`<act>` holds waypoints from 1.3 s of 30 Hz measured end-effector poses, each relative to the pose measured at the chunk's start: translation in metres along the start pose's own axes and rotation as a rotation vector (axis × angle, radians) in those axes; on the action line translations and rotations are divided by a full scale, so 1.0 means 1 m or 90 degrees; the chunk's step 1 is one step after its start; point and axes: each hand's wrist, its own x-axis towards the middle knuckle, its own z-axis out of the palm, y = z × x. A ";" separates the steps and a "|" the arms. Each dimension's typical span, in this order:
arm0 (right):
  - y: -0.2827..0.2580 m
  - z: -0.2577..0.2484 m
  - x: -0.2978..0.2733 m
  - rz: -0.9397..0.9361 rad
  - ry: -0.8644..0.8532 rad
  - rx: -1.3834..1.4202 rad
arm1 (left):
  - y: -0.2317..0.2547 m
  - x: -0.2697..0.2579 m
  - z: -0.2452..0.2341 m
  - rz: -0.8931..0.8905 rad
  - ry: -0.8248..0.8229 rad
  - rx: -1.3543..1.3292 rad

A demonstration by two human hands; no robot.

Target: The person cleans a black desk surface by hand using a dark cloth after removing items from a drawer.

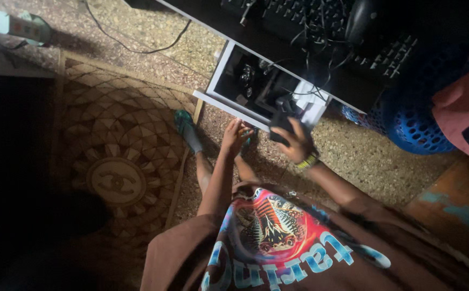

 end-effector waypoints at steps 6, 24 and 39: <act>-0.024 0.057 0.056 -0.114 0.087 0.016 | -0.016 0.013 0.003 0.275 -0.107 0.492; -0.030 0.000 0.014 -0.016 0.016 -0.030 | -0.016 0.025 -0.003 0.155 -0.030 0.210; -0.118 0.133 0.208 -0.115 0.027 0.029 | -0.026 0.019 -0.015 0.175 -0.026 0.255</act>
